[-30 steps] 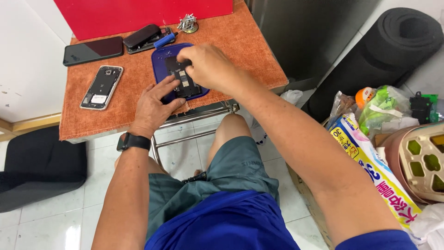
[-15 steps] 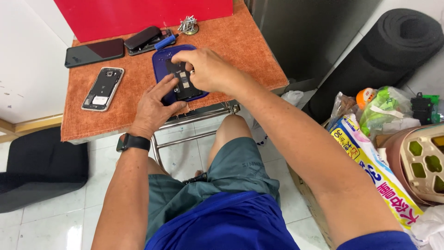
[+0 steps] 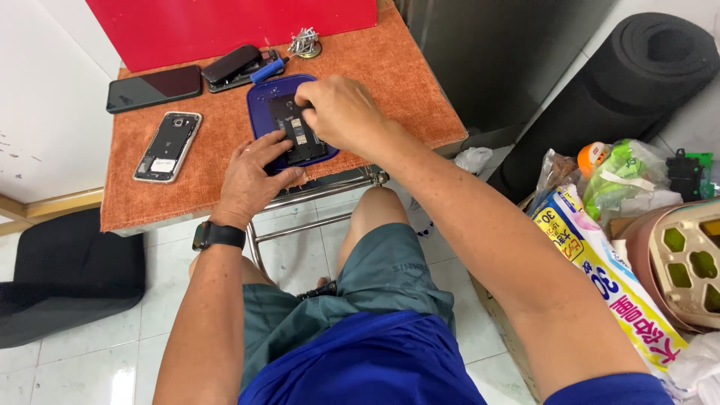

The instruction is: Disassembling a mobile phone by removing screws with a screwdriver and prying out internal components.

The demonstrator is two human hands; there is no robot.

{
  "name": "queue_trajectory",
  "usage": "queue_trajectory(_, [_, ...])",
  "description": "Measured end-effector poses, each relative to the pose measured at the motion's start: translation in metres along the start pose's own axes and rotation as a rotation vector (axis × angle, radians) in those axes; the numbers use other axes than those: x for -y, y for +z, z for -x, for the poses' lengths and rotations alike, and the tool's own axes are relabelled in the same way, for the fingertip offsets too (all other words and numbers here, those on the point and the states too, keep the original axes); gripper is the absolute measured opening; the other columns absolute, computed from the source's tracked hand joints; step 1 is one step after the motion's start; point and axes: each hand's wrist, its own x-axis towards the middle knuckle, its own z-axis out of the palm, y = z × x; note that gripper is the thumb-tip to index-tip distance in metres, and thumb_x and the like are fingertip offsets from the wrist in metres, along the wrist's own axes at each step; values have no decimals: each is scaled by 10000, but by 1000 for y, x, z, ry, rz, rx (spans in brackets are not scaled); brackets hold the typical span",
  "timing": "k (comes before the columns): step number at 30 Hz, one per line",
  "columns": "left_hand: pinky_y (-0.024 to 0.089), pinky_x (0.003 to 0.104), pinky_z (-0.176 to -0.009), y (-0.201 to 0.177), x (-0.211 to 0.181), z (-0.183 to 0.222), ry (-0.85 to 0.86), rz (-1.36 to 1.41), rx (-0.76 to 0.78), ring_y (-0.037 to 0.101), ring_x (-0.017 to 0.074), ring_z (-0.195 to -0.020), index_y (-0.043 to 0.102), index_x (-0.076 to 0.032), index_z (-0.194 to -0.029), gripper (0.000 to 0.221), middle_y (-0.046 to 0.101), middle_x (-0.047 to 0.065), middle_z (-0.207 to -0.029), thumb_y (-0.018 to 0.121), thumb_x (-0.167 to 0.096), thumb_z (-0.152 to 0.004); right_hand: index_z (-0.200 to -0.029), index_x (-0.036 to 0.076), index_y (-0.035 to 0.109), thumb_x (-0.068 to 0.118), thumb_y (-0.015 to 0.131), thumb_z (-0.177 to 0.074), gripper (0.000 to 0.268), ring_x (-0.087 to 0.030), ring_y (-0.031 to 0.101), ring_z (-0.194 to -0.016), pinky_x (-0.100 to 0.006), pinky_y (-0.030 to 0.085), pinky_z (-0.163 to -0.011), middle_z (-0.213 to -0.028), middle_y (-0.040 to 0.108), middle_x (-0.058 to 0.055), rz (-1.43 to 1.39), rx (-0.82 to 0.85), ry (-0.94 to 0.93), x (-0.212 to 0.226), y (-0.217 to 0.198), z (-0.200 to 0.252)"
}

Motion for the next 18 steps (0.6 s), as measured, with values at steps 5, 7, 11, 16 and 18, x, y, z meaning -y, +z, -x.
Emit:
queue_trajectory(5, [292,550,-1145,4,4,1,21,-8,-16,506,293,-1400,692,-146,-1350,526,548,94,-1531,745,-426,-908,-1367,147,638,-57,439,-882,562,-264,675,-1016,-415,526,-823,-1057,743,-70,-190,170,60,7,-6,1])
queue_trajectory(7, [314,594,-1129,5,7,0,10,-22,-23,416,395,-1464,692,-181,-1349,478,534,103,-1546,723,-411,-931,-990,88,771,124,683,-930,113,-294,733,-801,-484,585,-701,-921,787,-92,64,-21,-9,1,5,-4])
queue_trajectory(11, [299,623,-1124,5,3,-2,-31,-12,-2,415,400,-1456,686,-143,-1359,496,549,114,-1527,690,-432,-955,-1191,146,713,102,569,-860,363,-422,682,-914,-564,512,-704,-1059,761,-158,43,-15,-16,-11,8,-2])
queue_trajectory(16, [459,480,-1097,5,28,5,200,71,-188,623,329,-1278,744,-129,-1251,396,677,155,-1361,768,-305,-896,-1300,66,695,160,603,-858,461,-350,715,-1006,-468,509,-814,-1166,750,-179,-63,117,-51,12,-3,-5])
queue_trajectory(18, [462,486,-1092,3,29,7,163,54,-174,625,333,-1280,729,-166,-1274,420,668,144,-1383,730,-383,-914,-1349,67,668,131,597,-891,468,-328,706,-1037,-452,507,-862,-1205,736,-174,-126,114,-19,1,8,-6])
